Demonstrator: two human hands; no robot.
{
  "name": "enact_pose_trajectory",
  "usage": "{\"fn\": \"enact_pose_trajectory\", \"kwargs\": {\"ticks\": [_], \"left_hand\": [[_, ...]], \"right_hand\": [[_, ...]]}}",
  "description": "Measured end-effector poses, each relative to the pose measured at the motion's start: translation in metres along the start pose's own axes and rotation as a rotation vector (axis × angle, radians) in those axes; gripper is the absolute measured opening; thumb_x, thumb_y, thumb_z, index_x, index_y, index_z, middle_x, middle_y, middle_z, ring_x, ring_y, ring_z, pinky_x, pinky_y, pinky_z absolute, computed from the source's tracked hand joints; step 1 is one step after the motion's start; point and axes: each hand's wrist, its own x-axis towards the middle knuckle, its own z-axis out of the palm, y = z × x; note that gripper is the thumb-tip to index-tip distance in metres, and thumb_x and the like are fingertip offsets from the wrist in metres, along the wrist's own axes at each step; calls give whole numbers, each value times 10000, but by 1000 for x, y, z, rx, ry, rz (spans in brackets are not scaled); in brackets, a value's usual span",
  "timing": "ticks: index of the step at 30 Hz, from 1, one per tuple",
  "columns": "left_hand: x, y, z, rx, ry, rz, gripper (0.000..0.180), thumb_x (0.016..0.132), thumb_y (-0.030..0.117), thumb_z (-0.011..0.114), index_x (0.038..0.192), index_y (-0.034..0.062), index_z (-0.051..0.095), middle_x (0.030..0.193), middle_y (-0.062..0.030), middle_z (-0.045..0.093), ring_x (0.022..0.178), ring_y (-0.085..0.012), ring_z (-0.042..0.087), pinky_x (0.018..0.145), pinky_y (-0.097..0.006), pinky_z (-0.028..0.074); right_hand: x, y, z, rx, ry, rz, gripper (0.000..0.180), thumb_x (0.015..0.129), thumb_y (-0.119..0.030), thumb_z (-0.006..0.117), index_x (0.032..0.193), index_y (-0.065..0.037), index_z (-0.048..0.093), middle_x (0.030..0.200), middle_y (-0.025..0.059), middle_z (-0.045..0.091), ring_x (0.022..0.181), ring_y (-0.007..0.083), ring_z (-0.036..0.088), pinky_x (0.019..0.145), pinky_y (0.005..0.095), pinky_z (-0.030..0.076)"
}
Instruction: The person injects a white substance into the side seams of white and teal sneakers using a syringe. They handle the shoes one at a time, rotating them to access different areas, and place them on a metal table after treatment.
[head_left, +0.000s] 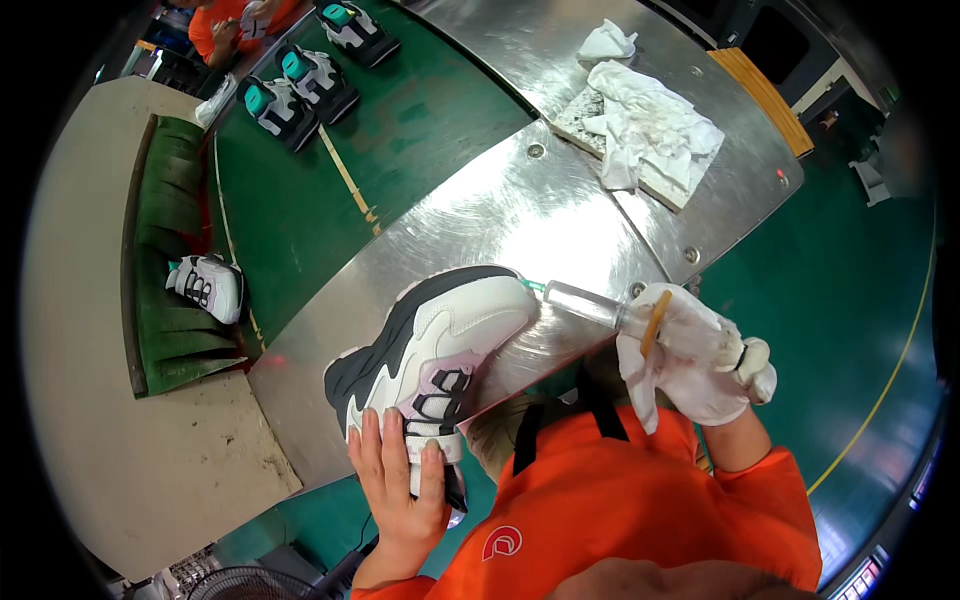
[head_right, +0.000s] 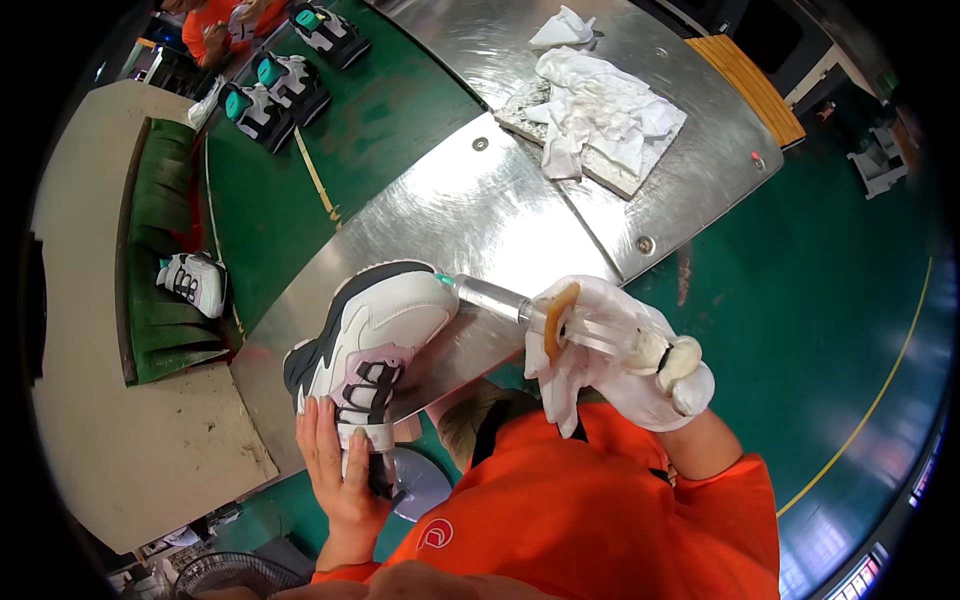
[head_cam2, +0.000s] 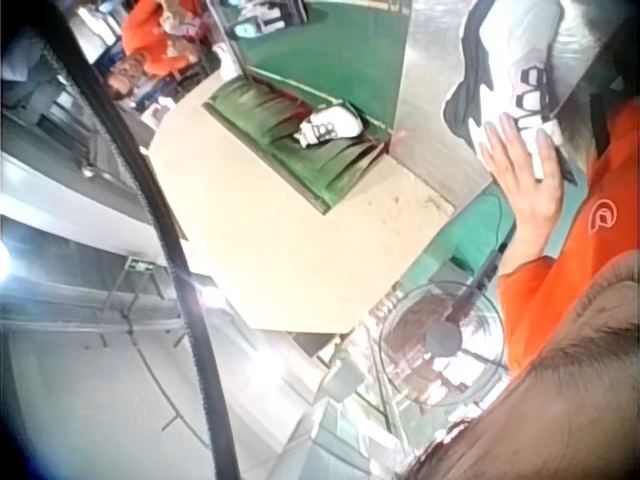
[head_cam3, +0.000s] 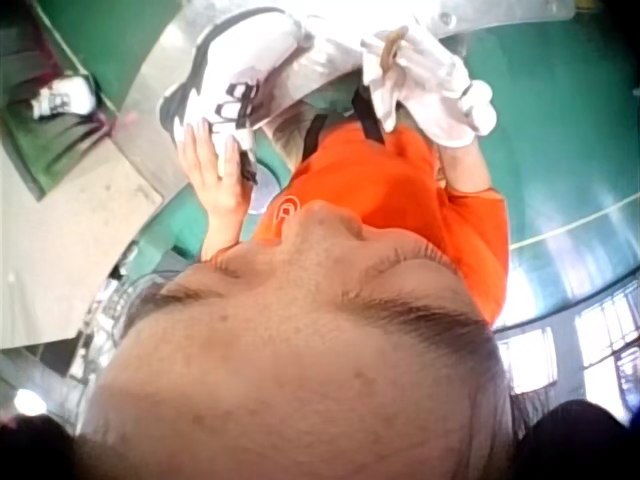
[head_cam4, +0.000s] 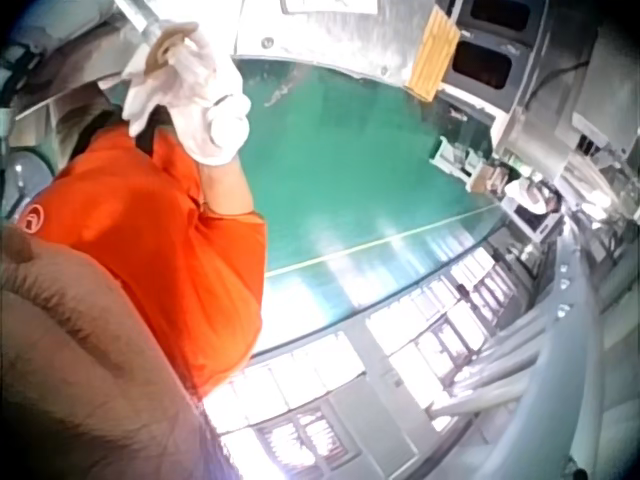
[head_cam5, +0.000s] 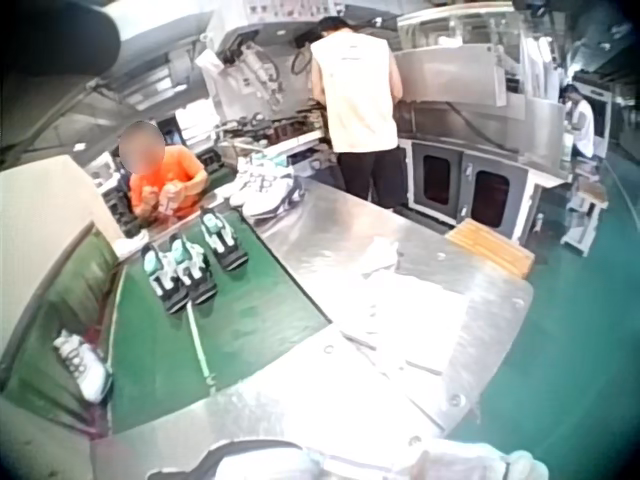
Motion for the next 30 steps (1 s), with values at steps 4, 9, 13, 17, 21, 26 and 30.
{"fn": "enact_pose_trajectory", "kwargs": {"ticks": [4, 9, 13, 17, 21, 26, 30], "left_hand": [[-3, -5, 3, 47, -2, 38, 397, 932, 138, 587, 1303, 94, 452, 1381, -322, 464, 1262, -524, 464, 1018, -655, 355], [-5, -6, 5, 55, 16, 52, 413, 927, 149, 599, 1306, 96, 446, 1384, -316, 466, 1267, -524, 461, 1020, -654, 358], [-4, -5, 5, 44, 19, 52, 445, 904, 134, 622, 1311, 94, 446, 1385, -317, 465, 1268, -523, 462, 1023, -652, 359], [0, -2, 3, 7, 40, 24, 403, 891, 60, 619, 1271, 82, 485, 1347, -326, 499, 1243, -529, 482, 1012, -653, 354], [5, -3, 1, -19, 34, 12, 367, 882, 25, 617, 1235, 68, 524, 1330, -327, 519, 1230, -529, 492, 1003, -649, 363], [14, -6, -7, -23, 1, 2, 442, 802, -2, 674, 1221, 53, 544, 1365, -311, 494, 1254, -518, 479, 1031, -614, 370], [22, -10, -16, -76, -28, -23, 406, 799, -3, 657, 1195, 29, 570, 1358, -318, 497, 1258, -515, 477, 1029, -610, 372]], "right_hand": [[-2, 6, -3, 41, -84, -67, 1130, 465, -509, 775, 1291, 149, 374, 1010, 244, 577, 696, 308, 670, 572, 365, 594], [-3, -5, 18, -116, 54, 45, 1139, 456, -544, 775, 1265, 157, 383, 1006, 220, 581, 701, 306, 672, 573, 359, 594], [-3, -9, 29, -160, 97, 67, 1131, 486, -505, 817, 1306, 134, 371, 1040, 210, 577, 715, 296, 674, 578, 351, 594], [-7, -4, 37, -146, 58, 36, 1102, 509, -362, 880, 1357, 104, 352, 1093, 202, 572, 799, 274, 666, 646, 334, 589], [-10, -6, 45, -227, 64, 93, 1110, 485, -232, 902, 1380, 98, 335, 1121, 191, 567, 880, 246, 637, 747, 320, 560], [-12, -2, 39, -394, -27, 57, 1115, 472, -158, 882, 1399, 91, 314, 1154, 189, 565, 899, 225, 621, 782, 313, 532], [-8, 0, 38, -499, -85, 43, 1109, 463, -131, 868, 1398, 84, 314, 1182, 187, 564, 912, 228, 623, 788, 314, 529]]}}
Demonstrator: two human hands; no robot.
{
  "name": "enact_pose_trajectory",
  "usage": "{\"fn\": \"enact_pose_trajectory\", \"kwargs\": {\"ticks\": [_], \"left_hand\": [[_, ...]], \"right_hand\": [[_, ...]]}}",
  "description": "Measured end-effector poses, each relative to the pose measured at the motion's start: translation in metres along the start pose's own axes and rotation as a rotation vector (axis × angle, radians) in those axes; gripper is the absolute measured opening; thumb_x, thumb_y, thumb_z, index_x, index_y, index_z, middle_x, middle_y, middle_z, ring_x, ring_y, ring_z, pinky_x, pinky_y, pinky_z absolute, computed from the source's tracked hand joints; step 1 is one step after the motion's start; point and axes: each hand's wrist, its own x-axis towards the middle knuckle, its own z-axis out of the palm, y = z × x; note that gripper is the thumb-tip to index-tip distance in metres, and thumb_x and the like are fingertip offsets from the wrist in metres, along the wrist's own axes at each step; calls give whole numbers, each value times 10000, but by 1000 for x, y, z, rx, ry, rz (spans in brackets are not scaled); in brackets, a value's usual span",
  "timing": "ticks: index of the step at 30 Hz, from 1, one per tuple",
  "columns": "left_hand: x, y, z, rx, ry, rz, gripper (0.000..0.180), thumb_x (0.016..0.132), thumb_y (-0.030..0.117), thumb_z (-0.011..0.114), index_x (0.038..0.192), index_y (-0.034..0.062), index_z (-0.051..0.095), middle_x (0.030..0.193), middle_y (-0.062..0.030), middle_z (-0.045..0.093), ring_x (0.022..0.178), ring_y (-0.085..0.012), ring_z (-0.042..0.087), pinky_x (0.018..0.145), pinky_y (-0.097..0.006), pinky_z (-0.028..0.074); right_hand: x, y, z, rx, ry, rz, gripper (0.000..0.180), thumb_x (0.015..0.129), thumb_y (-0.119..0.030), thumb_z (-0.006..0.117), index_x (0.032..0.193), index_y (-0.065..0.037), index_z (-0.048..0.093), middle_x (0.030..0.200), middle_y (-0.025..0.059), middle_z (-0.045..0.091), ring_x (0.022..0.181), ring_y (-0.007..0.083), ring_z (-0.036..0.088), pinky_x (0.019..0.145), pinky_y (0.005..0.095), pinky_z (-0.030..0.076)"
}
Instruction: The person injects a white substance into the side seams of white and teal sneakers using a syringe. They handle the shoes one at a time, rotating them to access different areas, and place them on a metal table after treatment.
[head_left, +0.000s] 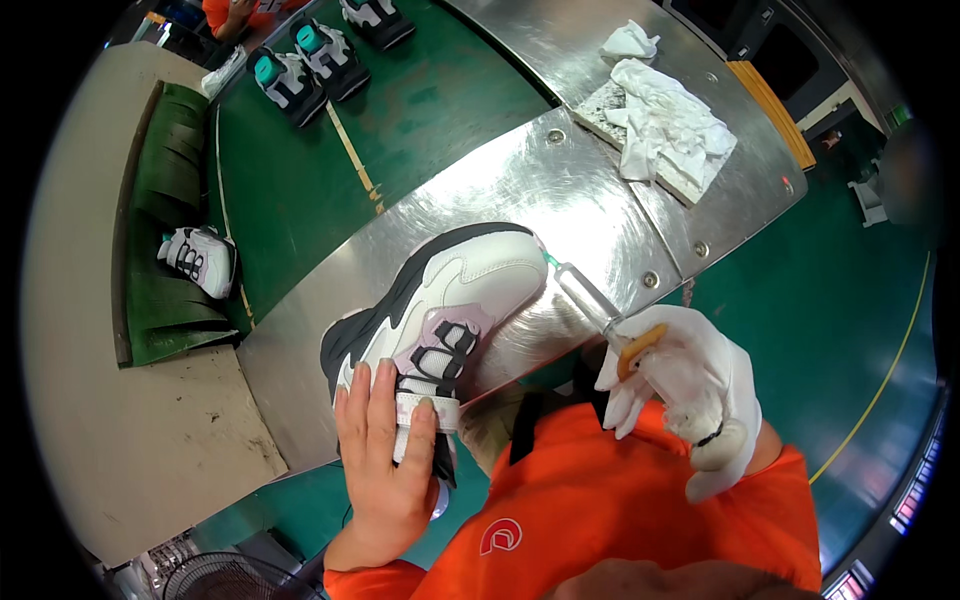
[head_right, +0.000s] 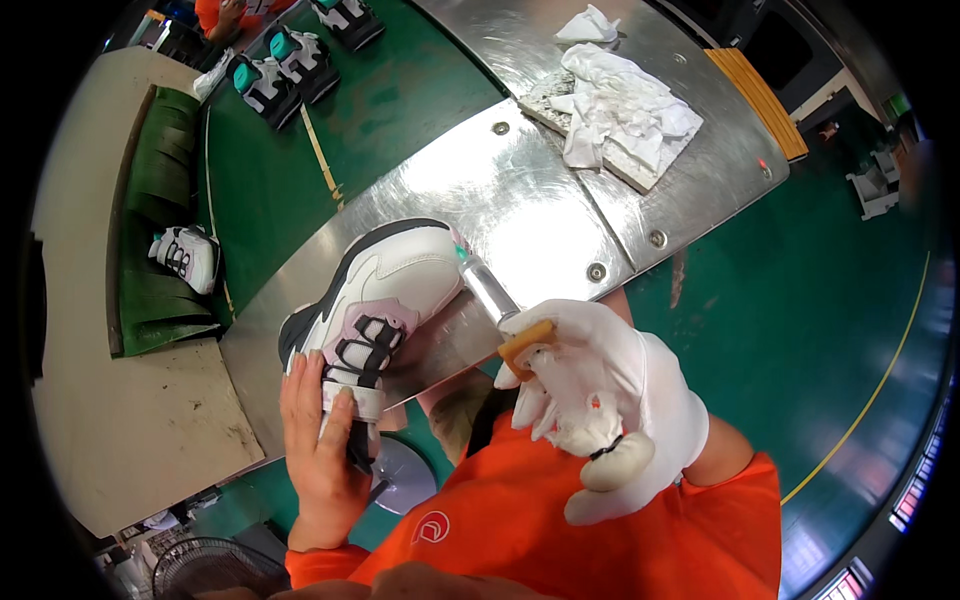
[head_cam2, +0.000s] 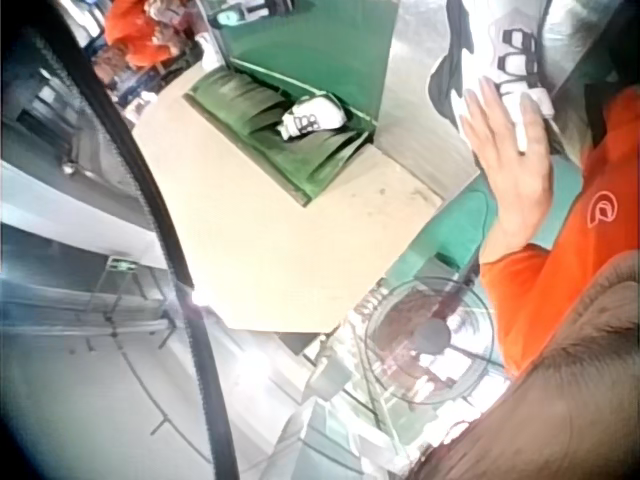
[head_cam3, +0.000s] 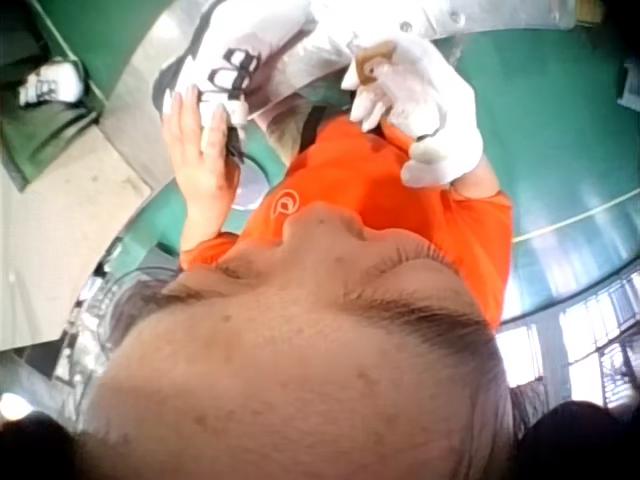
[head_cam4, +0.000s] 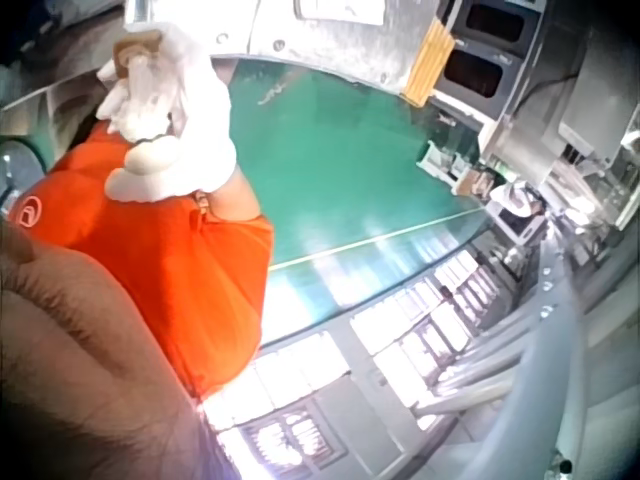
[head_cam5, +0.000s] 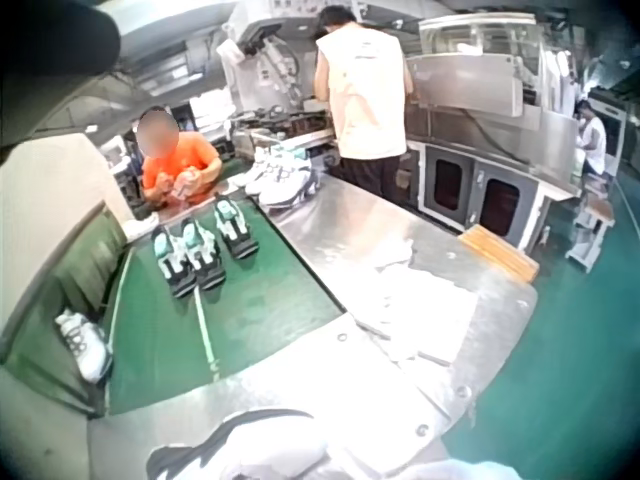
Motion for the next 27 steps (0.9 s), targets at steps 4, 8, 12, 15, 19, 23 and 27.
{"fn": "enact_pose_trajectory", "kwargs": {"ticks": [4, 8, 12, 15, 19, 23, 27], "left_hand": [[8, -12, -7, -94, -47, -6, 455, 742, -29, 635, 1191, 14, 580, 1370, -340, 469, 1261, -532, 462, 1028, -624, 359], [32, -20, -22, -200, -105, -89, 573, 678, -139, 649, 1213, 40, 549, 1390, -289, 472, 1249, -498, 491, 984, -533, 451], [57, -35, -31, -375, -177, -248, 538, 718, -215, 598, 1194, 28, 541, 1398, -257, 478, 1224, -406, 547, 812, -383, 594], [75, -58, -35, -465, -229, -297, 512, 709, -144, 704, 1169, 11, 540, 1322, -241, 551, 1190, -374, 582, 880, -386, 547], [108, -92, -31, -561, -345, -270, 582, 655, 1, 843, 1152, 22, 541, 1219, -211, 635, 1155, -331, 627, 922, -365, 505], [135, -118, -43, -610, -637, -195, 727, 631, 131, 904, 1233, -5, 521, 1282, -189, 601, 1215, -320, 590, 980, -357, 468], [179, -143, -61, -852, -856, -314, 987, 600, 395, 920, 1383, 0, 468, 1429, -136, 496, 1369, -270, 427, 1076, -424, 374]], "right_hand": [[5, 7, -6, -34, -48, -28, 1103, 462, -132, 868, 1402, 62, 325, 1185, 175, 567, 940, 226, 626, 823, 321, 524], [13, 14, -11, -2, -48, -18, 1103, 466, -147, 877, 1409, 41, 335, 1199, 162, 565, 989, 221, 623, 856, 322, 513], [28, 26, -27, -29, -118, -23, 1111, 461, -142, 893, 1410, 32, 341, 1217, 137, 562, 1020, 214, 618, 870, 320, 509], [38, 38, -31, -33, -94, -23, 1098, 468, -122, 897, 1406, 26, 347, 1211, 116, 570, 1015, 210, 619, 874, 320, 510], [50, 55, -43, -43, -106, -21, 1060, 486, -84, 891, 1398, 14, 360, 1204, 106, 571, 1056, 206, 603, 878, 327, 512], [45, 70, -46, -5, -103, 26, 1047, 488, -88, 908, 1385, 2, 374, 1207, 93, 566, 1081, 206, 597, 893, 335, 508], [41, 76, -45, 46, -139, 0, 1019, 498, -117, 916, 1367, 0, 396, 1197, 73, 558, 1089, 182, 586, 910, 339, 492]]}}
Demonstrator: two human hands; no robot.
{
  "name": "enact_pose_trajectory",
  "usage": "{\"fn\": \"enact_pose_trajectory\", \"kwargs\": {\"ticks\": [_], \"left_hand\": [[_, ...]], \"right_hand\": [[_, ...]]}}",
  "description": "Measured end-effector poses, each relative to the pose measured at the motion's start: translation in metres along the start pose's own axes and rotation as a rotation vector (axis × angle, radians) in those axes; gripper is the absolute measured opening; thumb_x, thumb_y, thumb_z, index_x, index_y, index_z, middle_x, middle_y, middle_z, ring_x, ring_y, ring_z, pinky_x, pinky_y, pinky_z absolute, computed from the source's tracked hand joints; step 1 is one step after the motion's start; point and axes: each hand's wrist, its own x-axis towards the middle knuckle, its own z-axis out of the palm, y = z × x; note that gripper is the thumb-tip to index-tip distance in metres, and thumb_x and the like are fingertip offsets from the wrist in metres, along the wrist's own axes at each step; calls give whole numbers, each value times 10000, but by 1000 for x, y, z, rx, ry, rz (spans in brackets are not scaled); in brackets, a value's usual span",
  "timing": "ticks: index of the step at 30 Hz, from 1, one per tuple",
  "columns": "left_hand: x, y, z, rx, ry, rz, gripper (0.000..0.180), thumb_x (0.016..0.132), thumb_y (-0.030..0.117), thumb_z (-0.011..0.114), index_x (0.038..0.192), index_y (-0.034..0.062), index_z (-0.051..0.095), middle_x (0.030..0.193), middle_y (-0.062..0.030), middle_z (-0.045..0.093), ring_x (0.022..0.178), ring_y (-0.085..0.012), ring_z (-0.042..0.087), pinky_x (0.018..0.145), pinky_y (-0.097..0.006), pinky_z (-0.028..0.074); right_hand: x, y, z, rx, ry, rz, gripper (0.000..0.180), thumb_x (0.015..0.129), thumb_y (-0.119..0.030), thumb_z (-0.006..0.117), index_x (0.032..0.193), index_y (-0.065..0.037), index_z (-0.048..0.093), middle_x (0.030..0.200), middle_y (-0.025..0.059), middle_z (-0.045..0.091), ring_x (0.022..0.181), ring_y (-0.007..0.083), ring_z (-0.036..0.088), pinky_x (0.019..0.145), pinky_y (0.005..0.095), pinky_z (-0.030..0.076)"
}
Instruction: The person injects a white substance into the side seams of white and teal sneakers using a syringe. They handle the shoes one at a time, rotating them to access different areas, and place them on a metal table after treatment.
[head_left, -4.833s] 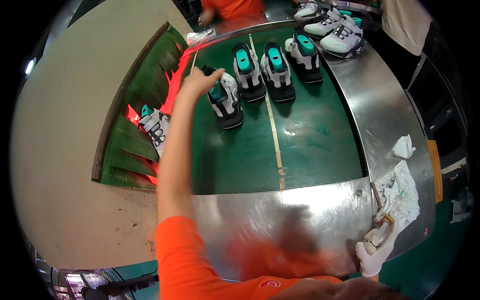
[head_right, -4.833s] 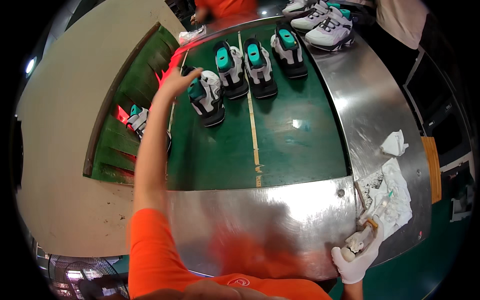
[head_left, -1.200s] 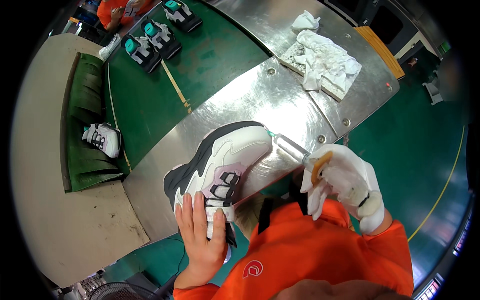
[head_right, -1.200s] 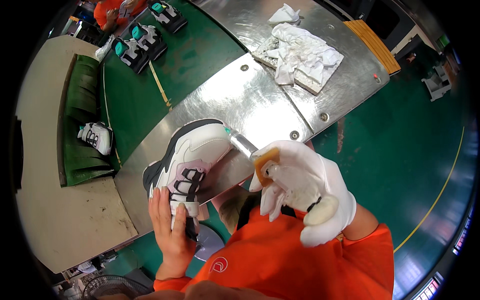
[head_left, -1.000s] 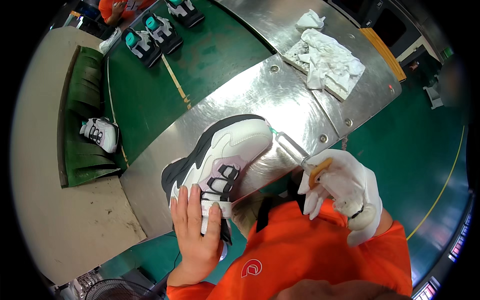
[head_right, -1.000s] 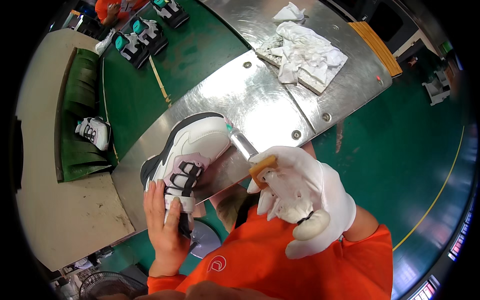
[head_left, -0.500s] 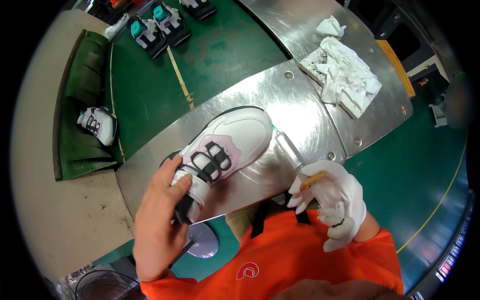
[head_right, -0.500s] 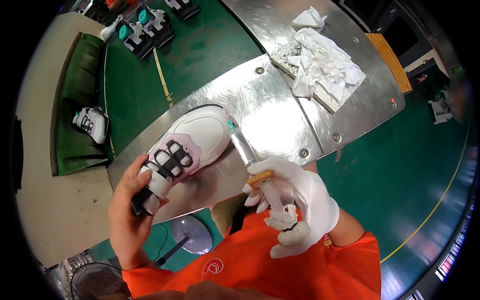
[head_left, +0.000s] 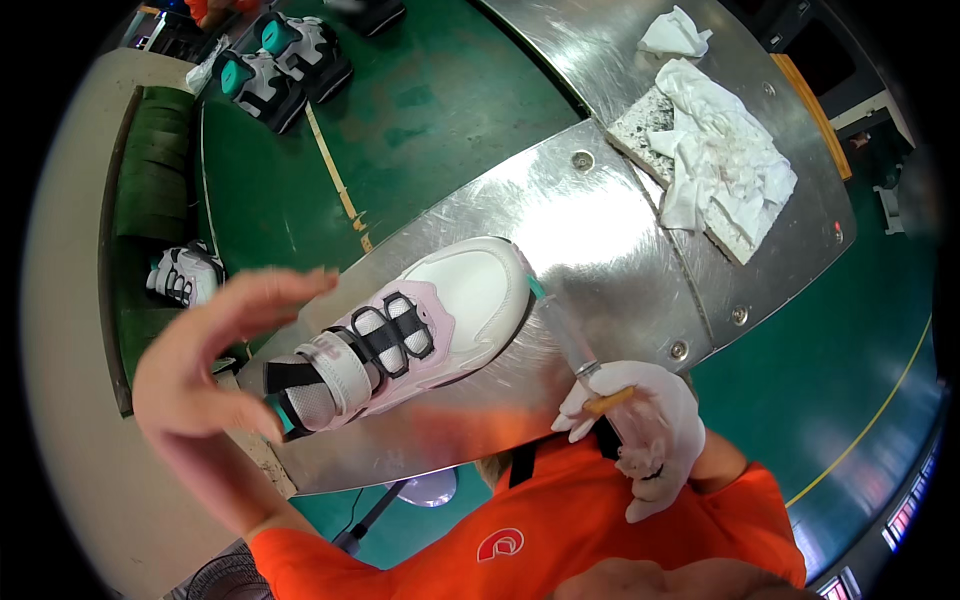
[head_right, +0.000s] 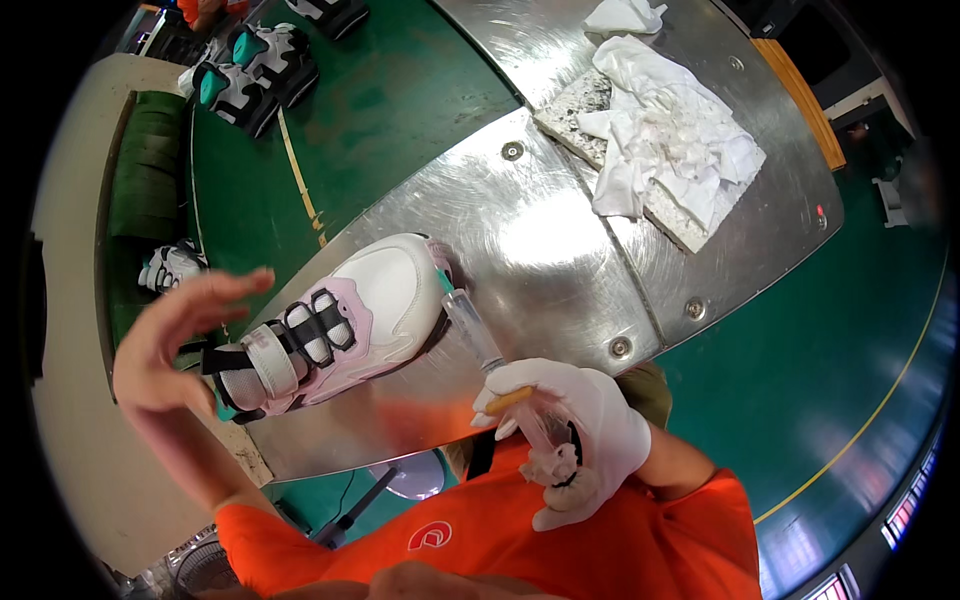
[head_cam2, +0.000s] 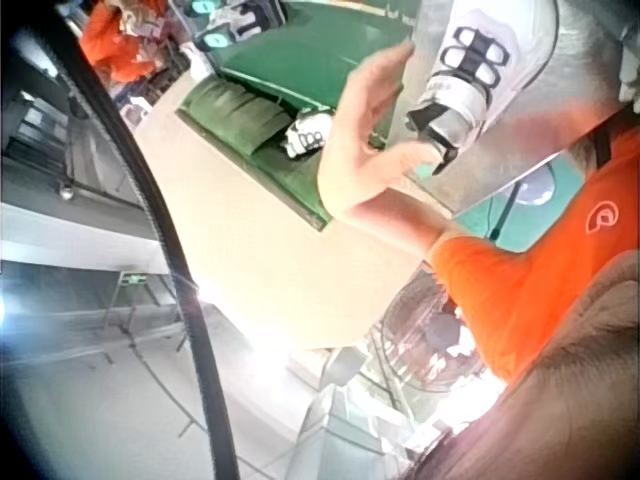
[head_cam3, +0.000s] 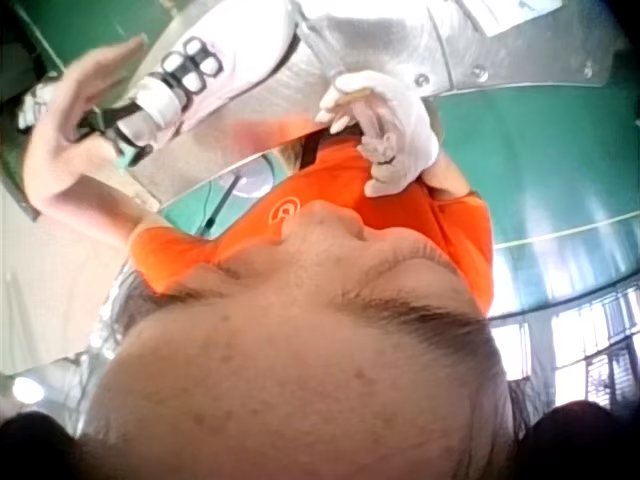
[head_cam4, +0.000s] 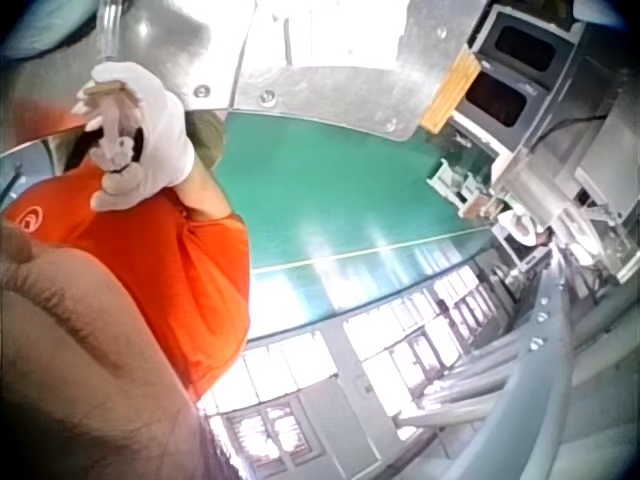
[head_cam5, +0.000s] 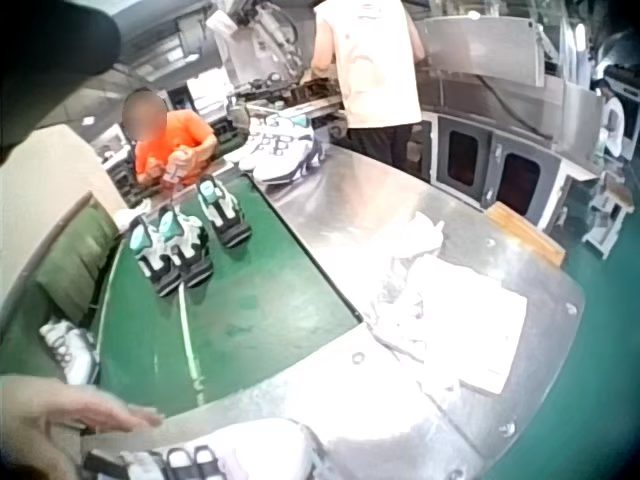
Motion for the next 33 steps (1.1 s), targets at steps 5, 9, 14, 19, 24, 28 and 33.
{"fn": "enact_pose_trajectory", "kwargs": {"ticks": [5, 9, 14, 19, 24, 28, 33], "left_hand": [[85, 14, -9, 57, -142, 42, 774, 798, 471, 771, 1369, 24, 498, 1356, -132, 561, 1255, -247, 535, 1030, -398, 426], [129, 10, 5, 128, -289, 32, 615, 885, 349, 712, 1369, 27, 512, 1285, -123, 608, 1211, -206, 561, 999, -330, 449], [158, 15, 34, 346, -416, 8, 519, 900, 320, 705, 1322, 46, 577, 1195, -106, 656, 1082, -152, 598, 929, -298, 481], [137, 5, 48, 233, -203, 79, 434, 884, 286, 726, 1228, 43, 623, 1069, -46, 656, 962, -102, 585, 848, -245, 465], [62, 24, 56, -127, 96, 337, 470, 819, 325, 771, 1129, 2, 628, 1012, -40, 626, 946, -109, 572, 840, -236, 442], [6, 11, 61, -310, 365, 657, 552, 812, 356, 782, 1166, -9, 569, 1102, -92, 586, 1002, -173, 573, 884, -307, 452], [-24, -26, 78, -365, 642, 784, 515, 875, 286, 711, 1258, -2, 520, 1179, -79, 573, 1077, -167, 555, 944, -294, 424]], "right_hand": [[1, 1, 0, 33, 18, -1, 980, 518, -125, 906, 1355, -2, 412, 1191, 66, 548, 1102, 174, 570, 933, 340, 475], [-1, 3, 3, 159, 47, -19, 1003, 520, -136, 905, 1373, -9, 392, 1217, 84, 537, 1108, 198, 569, 932, 344, 472], [0, 6, -6, 185, -8, -71, 1056, 524, -169, 909, 1406, -19, 348, 1229, 116, 528, 1126, 249, 569, 926, 355, 479], [1, -6, -9, 236, -35, -150, 1062, 534, -180, 897, 1409, 13, 327, 1211, 137, 529, 1127, 278, 575, 894, 362, 500], [17, -75, 1, 176, -266, -235, 1121, 469, -193, 905, 1394, 61, 327, 1182, 184, 535, 1107, 311, 588, 834, 375, 533], [52, -133, 31, 202, -340, 3, 1066, 475, -178, 907, 1366, 79, 382, 1134, 202, 566, 1037, 336, 629, 790, 370, 552], [101, -163, 66, 86, -520, 8, 832, 702, -239, 830, 1351, 74, 414, 1084, 230, 604, 934, 352, 675, 696, 378, 590]]}}
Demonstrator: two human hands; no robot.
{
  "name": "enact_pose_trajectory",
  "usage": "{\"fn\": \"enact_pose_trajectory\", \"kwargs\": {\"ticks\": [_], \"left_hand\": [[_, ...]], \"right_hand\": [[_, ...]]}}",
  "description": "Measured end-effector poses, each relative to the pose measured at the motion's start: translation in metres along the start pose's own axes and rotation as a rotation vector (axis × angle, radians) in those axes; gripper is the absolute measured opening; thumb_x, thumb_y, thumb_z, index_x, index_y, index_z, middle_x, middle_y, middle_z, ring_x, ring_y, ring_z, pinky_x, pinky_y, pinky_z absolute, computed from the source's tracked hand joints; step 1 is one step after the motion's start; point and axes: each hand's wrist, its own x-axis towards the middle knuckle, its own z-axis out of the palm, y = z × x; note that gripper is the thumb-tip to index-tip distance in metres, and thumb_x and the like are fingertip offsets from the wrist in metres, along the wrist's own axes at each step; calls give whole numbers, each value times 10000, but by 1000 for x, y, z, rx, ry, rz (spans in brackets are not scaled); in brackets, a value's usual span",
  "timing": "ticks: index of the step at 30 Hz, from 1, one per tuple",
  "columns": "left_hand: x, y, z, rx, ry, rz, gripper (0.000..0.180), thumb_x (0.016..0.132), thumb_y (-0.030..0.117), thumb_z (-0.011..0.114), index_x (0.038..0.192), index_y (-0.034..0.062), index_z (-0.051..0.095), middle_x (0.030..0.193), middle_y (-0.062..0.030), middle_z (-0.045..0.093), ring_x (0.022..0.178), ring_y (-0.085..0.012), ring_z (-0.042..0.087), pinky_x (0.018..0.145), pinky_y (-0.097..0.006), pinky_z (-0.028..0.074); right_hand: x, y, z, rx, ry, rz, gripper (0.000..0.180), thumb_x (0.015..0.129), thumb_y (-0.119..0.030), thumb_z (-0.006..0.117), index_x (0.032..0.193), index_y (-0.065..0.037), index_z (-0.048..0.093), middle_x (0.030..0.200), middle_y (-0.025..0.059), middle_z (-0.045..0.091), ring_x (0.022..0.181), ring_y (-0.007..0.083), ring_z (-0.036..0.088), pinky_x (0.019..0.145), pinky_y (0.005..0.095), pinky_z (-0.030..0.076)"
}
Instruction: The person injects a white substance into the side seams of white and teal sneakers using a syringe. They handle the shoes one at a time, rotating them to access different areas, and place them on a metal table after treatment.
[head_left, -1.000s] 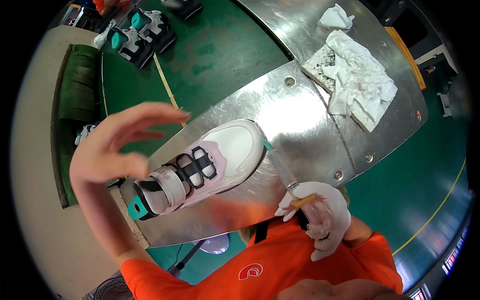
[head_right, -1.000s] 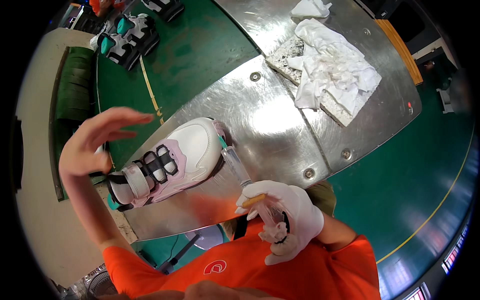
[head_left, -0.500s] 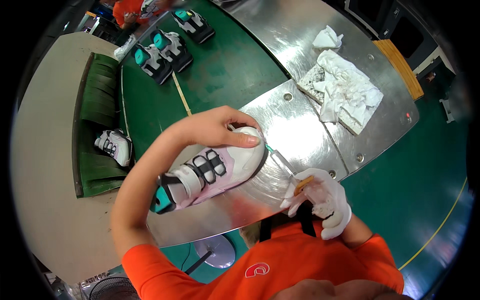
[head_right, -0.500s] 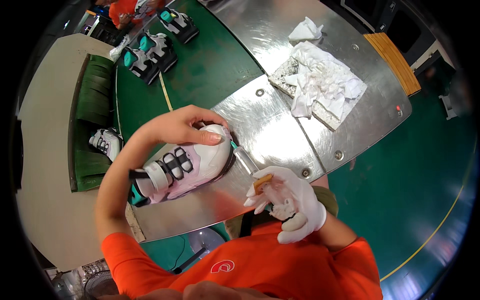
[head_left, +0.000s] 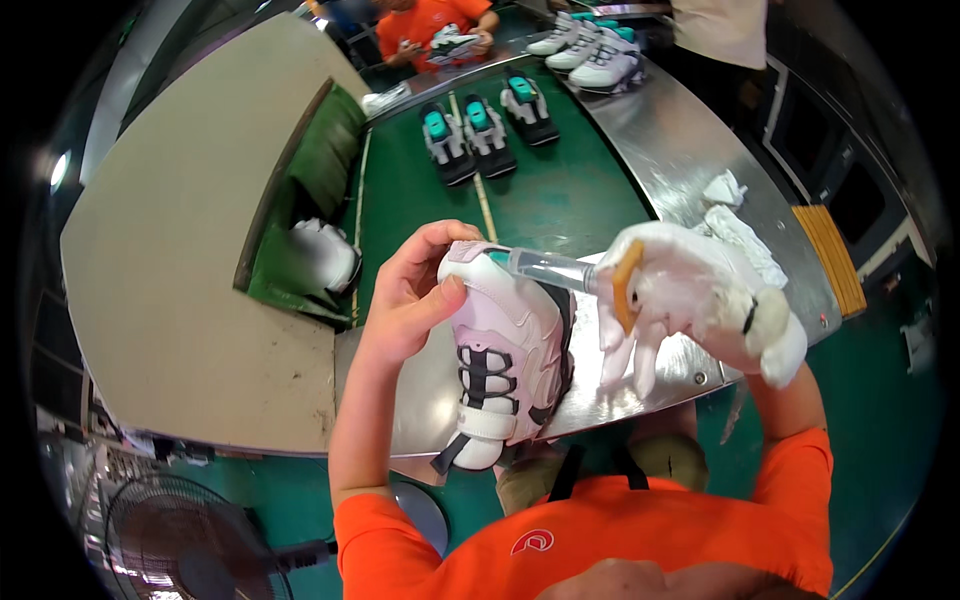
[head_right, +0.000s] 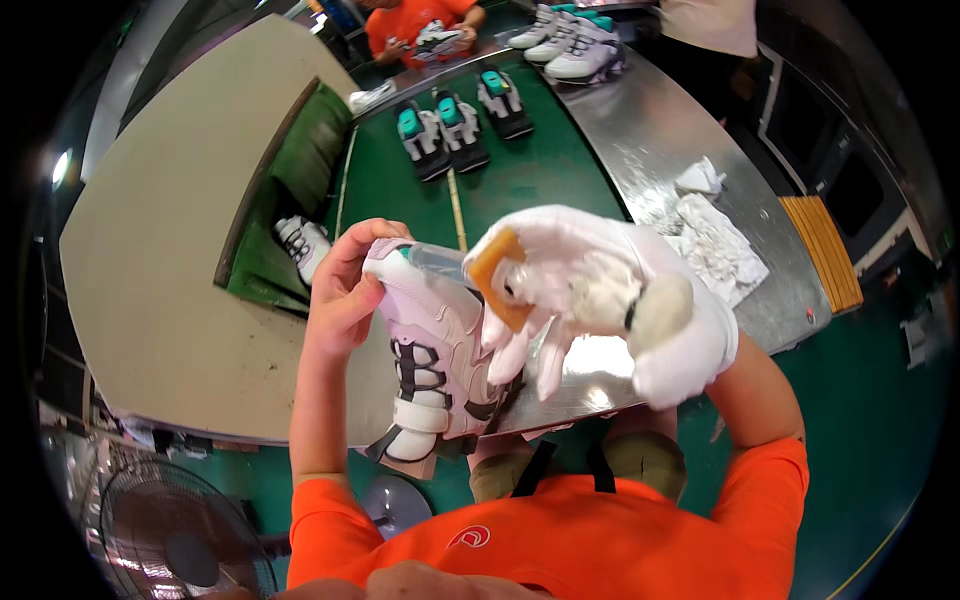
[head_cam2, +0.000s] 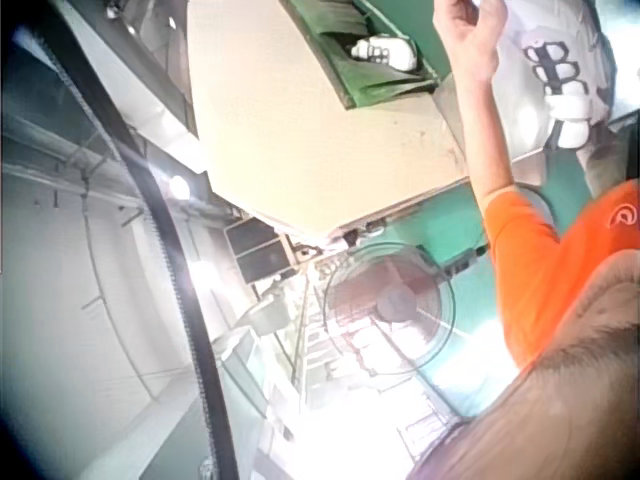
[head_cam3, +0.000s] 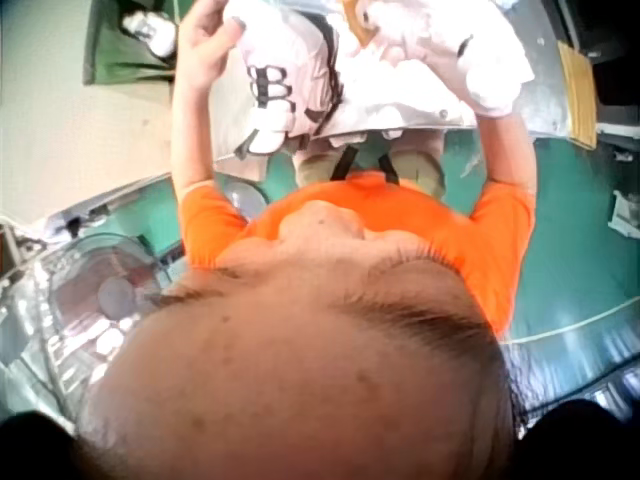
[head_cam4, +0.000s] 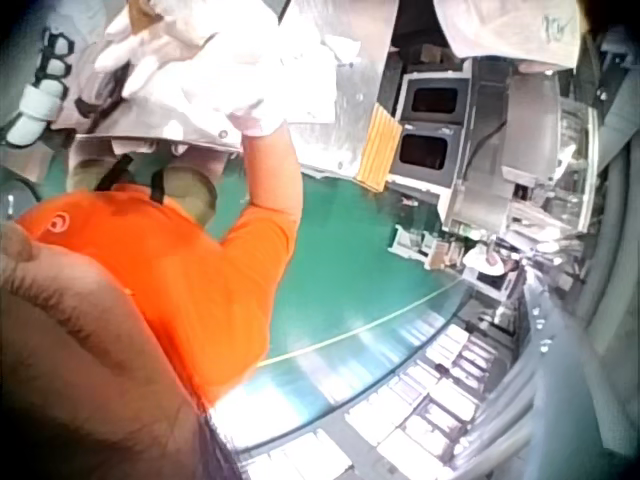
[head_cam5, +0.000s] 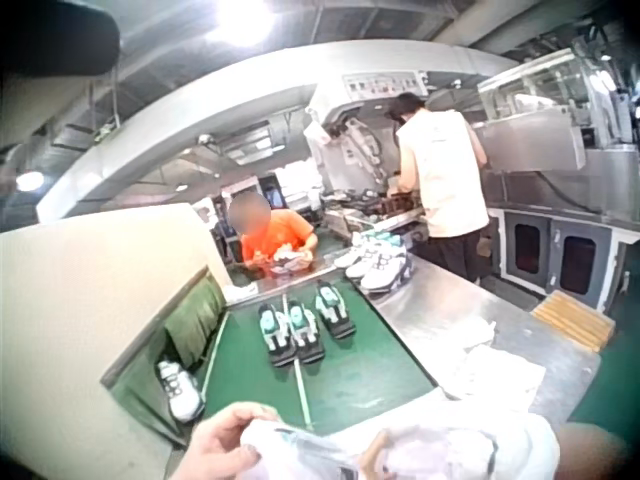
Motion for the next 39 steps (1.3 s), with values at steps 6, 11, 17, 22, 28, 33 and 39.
{"fn": "enact_pose_trajectory", "kwargs": {"ticks": [6, 11, 17, 22, 28, 33, 39], "left_hand": [[-31, -4, -19, 81, 123, 15, 552, 922, 298, 661, 1340, -20, 492, 1201, -70, 598, 1106, -144, 560, 961, -272, 418], [-43, -16, -29, 49, 204, 20, 607, 911, 364, 683, 1341, -19, 492, 1207, -81, 606, 1106, -157, 576, 961, -279, 430], [-48, -28, -31, -42, 313, 43, 575, 924, 386, 670, 1321, -5, 530, 1172, -66, 619, 1047, -133, 576, 917, -264, 437], [-54, -46, -38, -147, 438, 34, 578, 947, 341, 647, 1358, -30, 481, 1177, -88, 620, 1062, -147, 591, 921, -274, 455], [-61, -69, -49, -255, 565, 31, 489, 998, 274, 564, 1346, -56, 465, 1224, -129, 600, 1093, -183, 602, 959, -313, 476], [-70, -84, -51, -314, 659, -2, 457, 1015, 254, 524, 1336, -65, 464, 1228, -149, 598, 1113, -205, 603, 973, -331, 479], [-78, -94, -53, -388, 772, -80, 452, 1027, 242, 497, 1345, -74, 442, 1234, -169, 596, 1119, -228, 611, 969, -358, 498]], "right_hand": [[39, 3, 20, -141, 153, 130, 441, 957, -232, 622, 1277, 46, 498, 970, 195, 647, 808, 315, 702, 577, 373, 591], [61, 6, 23, -194, 172, 206, 433, 954, -238, 623, 1267, 38, 507, 961, 186, 647, 766, 292, 703, 551, 352, 585], [77, 13, 17, -210, 190, 262, 654, 768, -285, 701, 1267, 71, 475, 987, 198, 622, 784, 314, 697, 578, 359, 597], [90, 18, 6, -184, 261, 382, 1123, 478, -422, 847, 1327, 136, 368, 1050, 252, 578, 841, 413, 686, 631, 431, 624], [93, 58, -28, -20, 169, 183, 379, 949, -143, 610, 1257, 63, 531, 974, 221, 649, 776, 322, 702, 577, 395, 598], [93, 75, -45, 7, 207, 274, 483, 882, -196, 649, 1261, 68, 511, 987, 231, 636, 777, 338, 698, 577, 388, 595], [100, 72, -41, -160, 314, 453, 1149, 500, -494, 831, 1371, 99, 373, 1055, 274, 566, 835, 432, 678, 629, 428, 613]]}}
